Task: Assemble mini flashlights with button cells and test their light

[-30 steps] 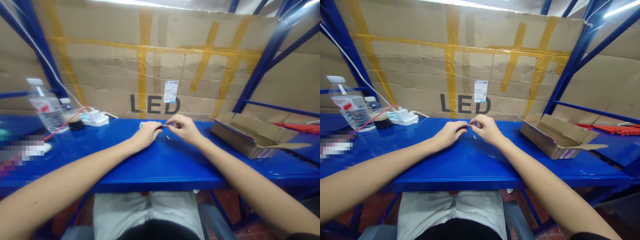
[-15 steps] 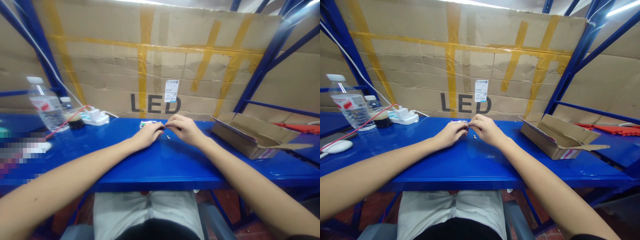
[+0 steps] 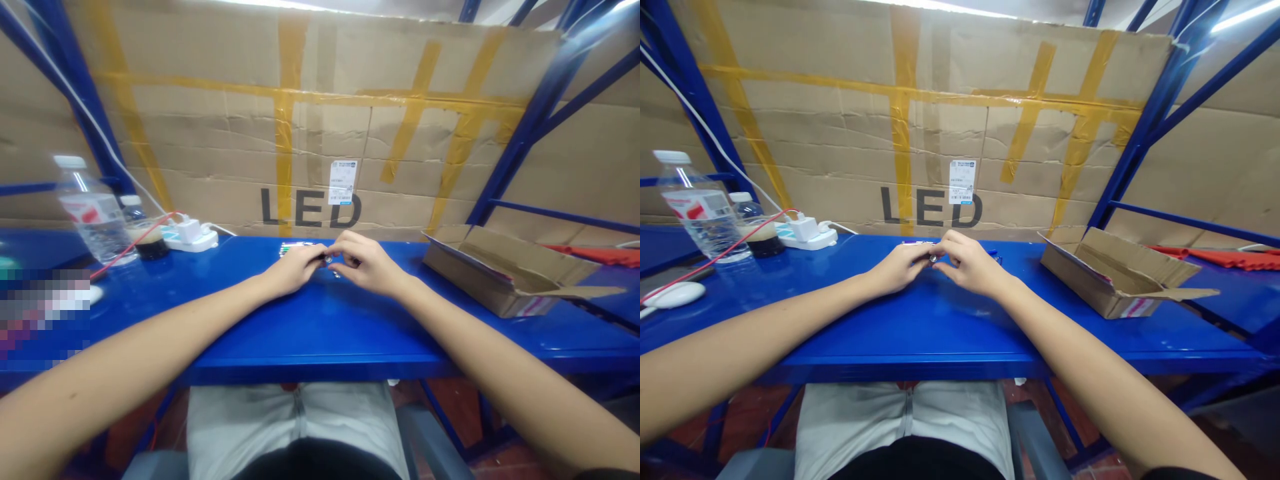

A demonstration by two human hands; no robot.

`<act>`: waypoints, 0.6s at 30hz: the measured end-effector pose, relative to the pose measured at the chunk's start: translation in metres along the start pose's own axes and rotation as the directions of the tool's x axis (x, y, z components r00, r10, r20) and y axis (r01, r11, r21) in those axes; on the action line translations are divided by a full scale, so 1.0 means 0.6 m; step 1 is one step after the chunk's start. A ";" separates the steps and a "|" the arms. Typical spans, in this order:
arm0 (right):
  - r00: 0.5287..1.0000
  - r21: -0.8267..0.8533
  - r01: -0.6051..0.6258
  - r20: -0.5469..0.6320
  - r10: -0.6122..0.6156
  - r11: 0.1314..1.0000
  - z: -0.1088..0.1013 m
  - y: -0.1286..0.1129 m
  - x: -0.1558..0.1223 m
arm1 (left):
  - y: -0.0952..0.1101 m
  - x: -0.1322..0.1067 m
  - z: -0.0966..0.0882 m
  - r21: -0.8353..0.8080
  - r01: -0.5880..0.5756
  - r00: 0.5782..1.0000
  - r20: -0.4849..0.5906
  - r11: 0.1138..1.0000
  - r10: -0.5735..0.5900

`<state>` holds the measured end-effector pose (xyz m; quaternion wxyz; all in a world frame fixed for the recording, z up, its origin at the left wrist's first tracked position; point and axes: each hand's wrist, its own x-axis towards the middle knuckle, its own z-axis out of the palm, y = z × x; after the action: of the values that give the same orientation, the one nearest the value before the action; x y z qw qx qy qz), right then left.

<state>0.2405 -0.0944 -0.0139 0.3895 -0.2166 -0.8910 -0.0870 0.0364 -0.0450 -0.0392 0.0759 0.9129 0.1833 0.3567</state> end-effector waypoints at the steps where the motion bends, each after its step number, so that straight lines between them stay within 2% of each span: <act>1: 1.000 0.011 -0.005 0.003 0.005 1.000 0.004 0.001 -0.001 | 0.001 0.000 0.000 0.000 -0.003 1.000 0.010 1.000 0.003; 4: 0.999 0.034 -0.050 -0.020 0.050 0.998 0.013 0.004 -0.002 | 0.008 -0.002 0.001 -0.035 0.012 0.999 0.038 0.999 -0.011; 7: 0.982 0.037 -0.175 -0.064 0.177 0.984 0.017 0.008 -0.005 | 0.015 -0.004 -0.002 -0.158 0.038 0.999 0.038 0.987 -0.032; 9: 0.939 0.101 -0.335 -0.049 0.341 0.937 0.020 0.011 -0.007 | 0.018 -0.004 -0.009 -0.217 0.051 0.999 -0.006 0.975 -0.053; 12: 0.840 0.315 -0.532 0.080 0.537 0.786 0.029 0.015 -0.011 | 0.017 -0.001 -0.022 -0.184 0.067 0.993 -0.088 0.981 -0.084; 14: 0.821 0.387 -0.561 0.151 0.550 0.732 0.039 0.015 -0.013 | 0.013 0.002 -0.029 -0.125 0.080 0.987 -0.129 0.989 -0.096; 18: 0.829 0.370 -0.558 0.205 0.521 0.743 0.052 0.009 -0.014 | 0.000 0.007 -0.033 -0.035 0.139 0.974 -0.176 0.990 -0.143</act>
<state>0.2276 -0.0819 -0.0414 0.3950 -0.3809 -0.8037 0.2302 0.0258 -0.0433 -0.0224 0.0945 0.8613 0.2497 0.4324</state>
